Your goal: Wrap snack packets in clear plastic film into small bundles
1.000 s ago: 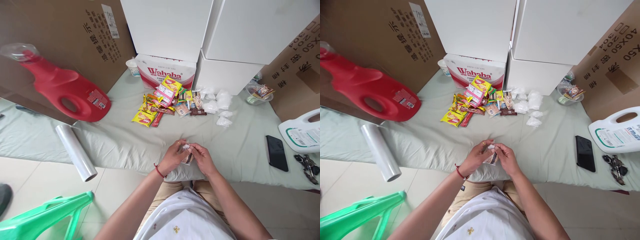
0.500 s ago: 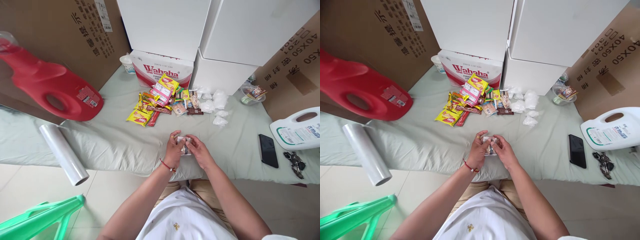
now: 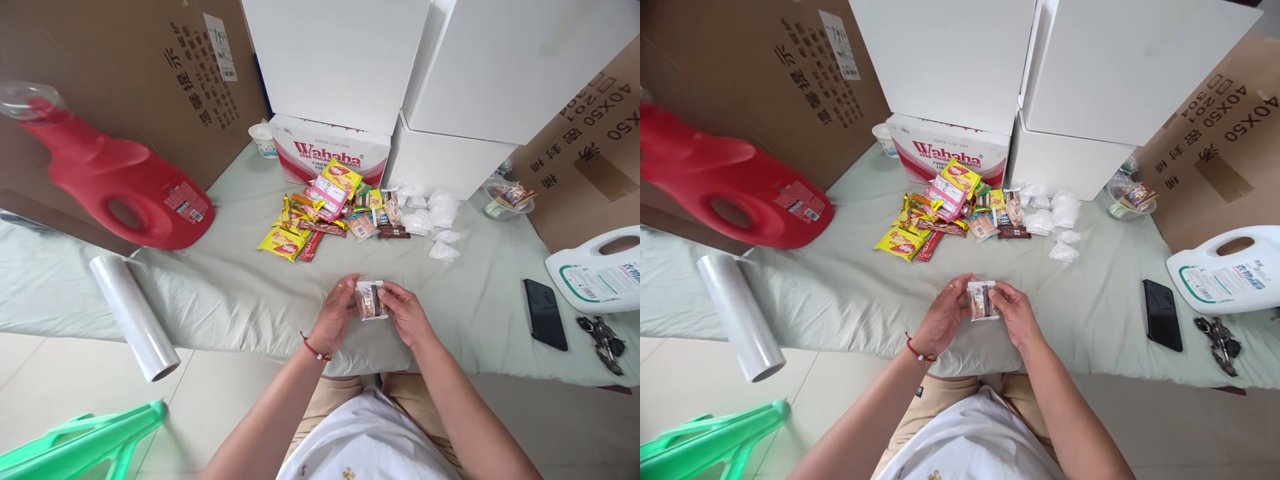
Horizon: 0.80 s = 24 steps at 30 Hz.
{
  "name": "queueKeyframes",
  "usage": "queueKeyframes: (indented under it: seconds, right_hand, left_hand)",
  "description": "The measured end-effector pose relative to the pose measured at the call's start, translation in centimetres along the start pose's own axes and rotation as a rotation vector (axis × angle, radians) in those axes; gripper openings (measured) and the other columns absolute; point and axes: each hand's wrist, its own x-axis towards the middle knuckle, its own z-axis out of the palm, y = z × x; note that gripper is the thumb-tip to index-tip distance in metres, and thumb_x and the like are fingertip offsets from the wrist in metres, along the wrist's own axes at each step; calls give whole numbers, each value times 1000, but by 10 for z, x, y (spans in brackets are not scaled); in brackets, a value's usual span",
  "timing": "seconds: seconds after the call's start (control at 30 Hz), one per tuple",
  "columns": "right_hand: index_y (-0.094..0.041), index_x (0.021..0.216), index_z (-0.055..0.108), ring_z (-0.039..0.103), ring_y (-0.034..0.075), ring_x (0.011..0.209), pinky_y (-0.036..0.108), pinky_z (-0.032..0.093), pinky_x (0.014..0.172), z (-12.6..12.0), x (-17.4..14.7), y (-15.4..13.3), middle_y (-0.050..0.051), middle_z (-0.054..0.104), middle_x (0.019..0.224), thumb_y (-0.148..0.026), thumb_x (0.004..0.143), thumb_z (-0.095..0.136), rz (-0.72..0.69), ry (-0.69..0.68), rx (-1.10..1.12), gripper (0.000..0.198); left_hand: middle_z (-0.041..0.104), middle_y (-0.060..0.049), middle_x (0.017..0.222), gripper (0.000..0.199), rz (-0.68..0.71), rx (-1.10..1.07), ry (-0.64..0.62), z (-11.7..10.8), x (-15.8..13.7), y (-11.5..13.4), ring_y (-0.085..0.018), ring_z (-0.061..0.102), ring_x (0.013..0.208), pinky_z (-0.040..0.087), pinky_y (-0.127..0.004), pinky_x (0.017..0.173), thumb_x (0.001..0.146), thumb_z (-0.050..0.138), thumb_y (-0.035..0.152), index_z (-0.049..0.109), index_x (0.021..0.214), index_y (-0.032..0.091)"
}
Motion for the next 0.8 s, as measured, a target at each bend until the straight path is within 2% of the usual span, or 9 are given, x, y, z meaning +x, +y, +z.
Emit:
queueKeyframes:
  seconds: [0.07, 0.17, 0.3, 0.4, 0.47, 0.53, 0.63, 0.73, 0.8]
  right_hand:
    - [-23, 99, 77, 62, 17, 78, 30, 49, 75, 3, -1, 3, 0, 72, 86, -50, 71, 87, -31, -9, -33, 40]
    - [-25, 105, 71, 62, 17, 82, 30, 50, 77, 5, -8, 7, 0, 71, 89, -50, 77, 82, -122, 23, -147, 39]
    - [-28, 123, 63, 64, 21, 102, 33, 53, 86, -1, -22, 8, 4, 71, 113, -53, 79, 79, -165, 53, -247, 53]
    - [-26, 119, 66, 65, 21, 100, 34, 53, 88, -16, -35, 8, 4, 73, 110, -54, 84, 73, -170, 41, -308, 45]
    - [-26, 115, 70, 67, 21, 96, 34, 53, 88, -32, -44, 7, 4, 74, 105, -55, 86, 71, -162, 49, -361, 41]
    - [-25, 113, 73, 68, 22, 94, 35, 54, 88, -54, -54, 3, 4, 76, 105, -55, 85, 73, -141, 111, -427, 42]
    - [-23, 109, 76, 70, 22, 89, 34, 55, 83, -102, -60, -15, 6, 78, 101, -58, 77, 78, -96, 276, -486, 48]
    - [-20, 101, 76, 70, 22, 79, 32, 54, 70, -160, -46, -48, 7, 78, 91, -60, 72, 81, -5, 381, -490, 49]
    - [-19, 94, 76, 69, 21, 70, 29, 51, 59, -199, -22, -78, 7, 77, 83, -54, 72, 83, 114, 496, -575, 42]
  left_hand:
    - [71, -6, 104, 52, -31, 58, -32, 0, 1, -3, -15, 64, 88, 50, -26, 75, 69, 88, 46, 68, 108, 18]
    - [69, 1, 85, 49, 12, 34, 49, 5, 2, -9, -11, 61, 71, 48, -24, 66, 61, 91, 35, 66, 100, 18]
    - [65, 6, 74, 48, 13, -2, 121, 19, -1, -17, -9, 58, 59, 45, -22, 56, 58, 88, 32, 58, 95, 20]
    - [66, 6, 75, 49, -4, 55, 99, 33, -5, -25, -10, 58, 60, 46, -22, 58, 59, 85, 31, 56, 97, 21]
    - [70, 2, 80, 46, -31, 140, 57, 40, -9, -30, -12, 62, 67, 49, -25, 65, 62, 83, 31, 57, 98, 20]
    - [74, -3, 88, 43, -25, 257, 24, 39, -14, -29, -16, 67, 81, 51, -28, 76, 66, 81, 34, 59, 99, 19]
    - [75, -7, 102, 36, 83, 469, 53, 15, -26, -17, -20, 68, 99, 50, -31, 87, 74, 76, 41, 63, 100, 20]
    - [75, -6, 98, 35, 143, 617, 185, -31, -42, 4, -22, 68, 98, 51, -32, 86, 77, 75, 48, 66, 96, 20]
    - [75, -5, 95, 37, 138, 674, 292, -66, -55, 19, -23, 69, 95, 53, -32, 83, 75, 77, 51, 66, 94, 21]
